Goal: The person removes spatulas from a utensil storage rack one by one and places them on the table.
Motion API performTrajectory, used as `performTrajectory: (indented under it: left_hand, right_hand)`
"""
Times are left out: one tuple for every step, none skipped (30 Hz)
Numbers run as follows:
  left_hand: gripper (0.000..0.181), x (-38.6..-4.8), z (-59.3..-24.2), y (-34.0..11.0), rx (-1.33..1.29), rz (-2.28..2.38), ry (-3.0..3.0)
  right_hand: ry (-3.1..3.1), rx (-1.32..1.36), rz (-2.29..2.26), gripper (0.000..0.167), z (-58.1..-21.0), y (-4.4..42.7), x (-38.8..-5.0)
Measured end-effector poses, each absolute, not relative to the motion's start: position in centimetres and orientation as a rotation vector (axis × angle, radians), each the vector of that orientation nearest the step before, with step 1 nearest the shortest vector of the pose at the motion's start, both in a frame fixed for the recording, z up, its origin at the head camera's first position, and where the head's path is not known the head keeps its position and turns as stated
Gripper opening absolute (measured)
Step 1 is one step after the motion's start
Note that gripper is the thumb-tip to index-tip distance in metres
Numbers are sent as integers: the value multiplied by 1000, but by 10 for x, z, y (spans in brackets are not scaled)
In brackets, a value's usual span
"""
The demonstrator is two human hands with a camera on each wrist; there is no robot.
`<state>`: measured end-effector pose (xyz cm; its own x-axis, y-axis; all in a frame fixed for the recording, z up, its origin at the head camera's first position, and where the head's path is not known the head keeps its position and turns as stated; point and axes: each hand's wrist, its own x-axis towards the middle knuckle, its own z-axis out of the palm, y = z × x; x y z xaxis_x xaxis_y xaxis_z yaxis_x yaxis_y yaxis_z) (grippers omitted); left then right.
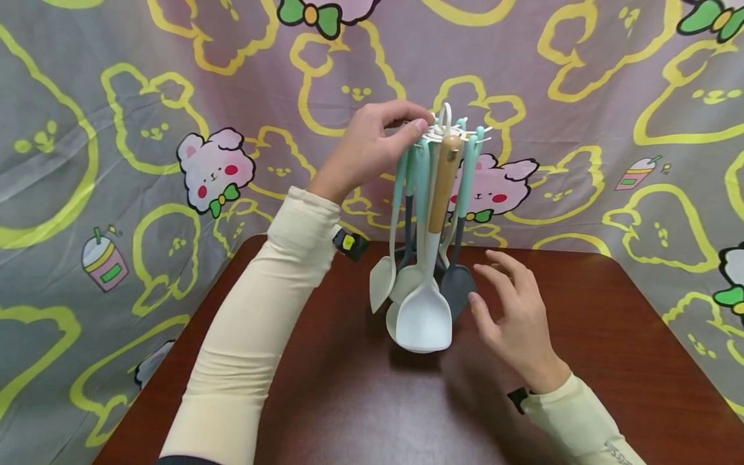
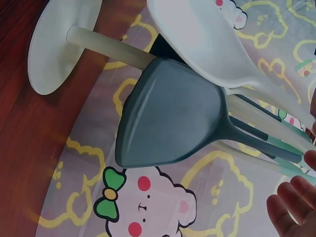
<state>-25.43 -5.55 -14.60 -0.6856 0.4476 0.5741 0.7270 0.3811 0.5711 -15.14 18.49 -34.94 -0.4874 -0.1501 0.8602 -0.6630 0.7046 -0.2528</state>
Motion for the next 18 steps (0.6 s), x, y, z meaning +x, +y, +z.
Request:
performTrajectory:
  left_hand:
    - [30, -256, -147, -55, -1041, -1210, -2314]
    - [30, -257, -149, -54, -1055, -1203, -2300]
    - [30, -257, -151, -54, -1065, -1199, -2280]
    - [29, -258, -153, -53, -1075, -1199, -2255]
    - [28, -259, -156, -52, -1080, -1206, -2228]
    - [27, -260, -158, -50, -1085, -1218, -2197]
    - [26, -261, -161, -49, -1090, -1231, -2158]
    - [26, -263, -165, -47, -1094, -1246, -2114]
    - [25, -264, -168, -45, -1100, -1268, -2073]
    - [25, -265, -171, -43, -1106, -1285, -2031]
    - [25, -267, -174, -41, -1110, -1295, -1990]
    - [25, -268, -177, -38, -1119, -1301, -1950]
    - [25, -270, -180, -36, -1126, -1303, -1910]
    - [25, -271, -182, -35, -1132, -1310, -1879]
    - [25, -272, -183, -33, -1136, -1316, -1853]
    - [25, -273, -185, -32, -1136, -1318, -1835]
    - [26, -274, -185, -31, -1139, -1323, -1821]
    - [26, -274, -186, -30, -1146, -1333, -1810]
  right_hand:
    - [-2012, 622, 725, 43, -350, 185, -151]
    - [-2010, 622, 724, 43, -350, 185, -151]
    - [-2011, 621, 723, 43, -350, 185, -151]
    - [-2013, 619, 722, 43, -351, 186, -151]
    - [-2015, 617, 723, 43, -351, 186, -151]
    - [-2017, 616, 725, 43, -352, 186, -151]
    - [-2017, 616, 728, 44, -352, 187, -151]
    - [-2022, 616, 726, 44, -353, 187, -150]
    - [-2019, 617, 731, 44, -354, 187, -150]
    - [-2016, 619, 735, 44, -354, 187, -150]
    - [-2014, 621, 740, 44, -355, 187, -150]
    - [-2014, 623, 741, 44, -356, 187, -150]
    - [-2017, 623, 740, 44, -357, 187, -150]
    - [-2027, 620, 738, 44, -357, 187, -150]
    - [-2032, 617, 739, 45, -358, 187, -149]
    - [-2044, 611, 735, 45, -358, 188, -149]
    - [-2058, 602, 728, 45, -359, 189, -149]
    - [-2071, 592, 721, 45, -359, 189, -149]
